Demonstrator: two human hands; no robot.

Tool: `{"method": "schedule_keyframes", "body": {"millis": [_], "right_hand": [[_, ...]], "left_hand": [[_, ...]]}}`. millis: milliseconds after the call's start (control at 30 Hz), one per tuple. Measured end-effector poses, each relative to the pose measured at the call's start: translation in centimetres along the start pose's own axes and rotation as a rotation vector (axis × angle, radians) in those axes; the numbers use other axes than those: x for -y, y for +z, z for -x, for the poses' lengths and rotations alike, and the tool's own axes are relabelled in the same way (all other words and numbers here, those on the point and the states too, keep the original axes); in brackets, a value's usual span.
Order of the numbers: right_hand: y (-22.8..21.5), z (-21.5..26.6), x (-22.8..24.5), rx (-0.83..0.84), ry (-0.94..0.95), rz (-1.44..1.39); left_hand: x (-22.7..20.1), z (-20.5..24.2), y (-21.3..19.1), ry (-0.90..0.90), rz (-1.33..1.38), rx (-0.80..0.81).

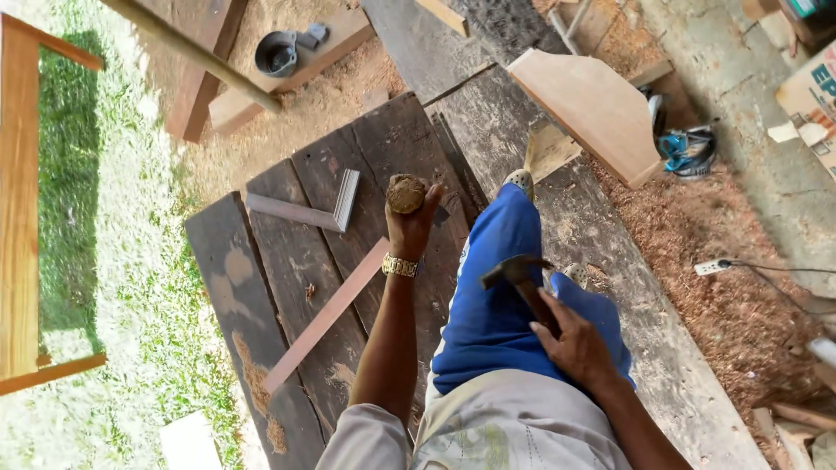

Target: The person sits on a wooden workbench holding a small yellow object in one hand and a claw hammer in the other, repeatedly striking the object with the hammer. They continue this hammering action over their lap for most of the episode, then set the hammer down.

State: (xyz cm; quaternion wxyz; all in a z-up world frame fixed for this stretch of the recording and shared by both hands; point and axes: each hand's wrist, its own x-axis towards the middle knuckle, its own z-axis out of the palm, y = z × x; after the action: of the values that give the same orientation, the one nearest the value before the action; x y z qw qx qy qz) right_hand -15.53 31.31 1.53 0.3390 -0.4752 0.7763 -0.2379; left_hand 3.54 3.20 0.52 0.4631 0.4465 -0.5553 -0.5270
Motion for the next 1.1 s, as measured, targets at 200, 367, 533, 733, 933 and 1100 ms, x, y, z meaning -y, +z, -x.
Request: {"method": "schedule_keyframes", "body": {"millis": [200,367,533,733,933,1100], "right_hand": [[0.8,-0.4,-0.5,0.022,-0.019,0.095],[0.9,-0.5,-1.1,0.008,-0.026,0.117],[1.0,-0.3,-1.1,-0.002,-0.050,0.111],[1.3,-1.1,-1.2,0.014,-0.033,0.123],[1.8,-0.8,-1.4,0.032,-0.031,0.129],[1.3,-0.9,-1.1,0.042,0.006,0.155]], "left_hand": [[0.7,-0.6,0.4,0.039,-0.053,0.047],[-0.3,-1.9,0.9,0.020,0.064,0.077],[-0.6,-3.7,1.6,0.031,-0.037,0.005],[-2.4,-4.7,2.2,0.065,0.197,-0.057],[-3.5,-4.2,2.2,0.011,0.282,0.268],[-1.7,-4.5,2.4,0.046,0.114,0.332]]}}
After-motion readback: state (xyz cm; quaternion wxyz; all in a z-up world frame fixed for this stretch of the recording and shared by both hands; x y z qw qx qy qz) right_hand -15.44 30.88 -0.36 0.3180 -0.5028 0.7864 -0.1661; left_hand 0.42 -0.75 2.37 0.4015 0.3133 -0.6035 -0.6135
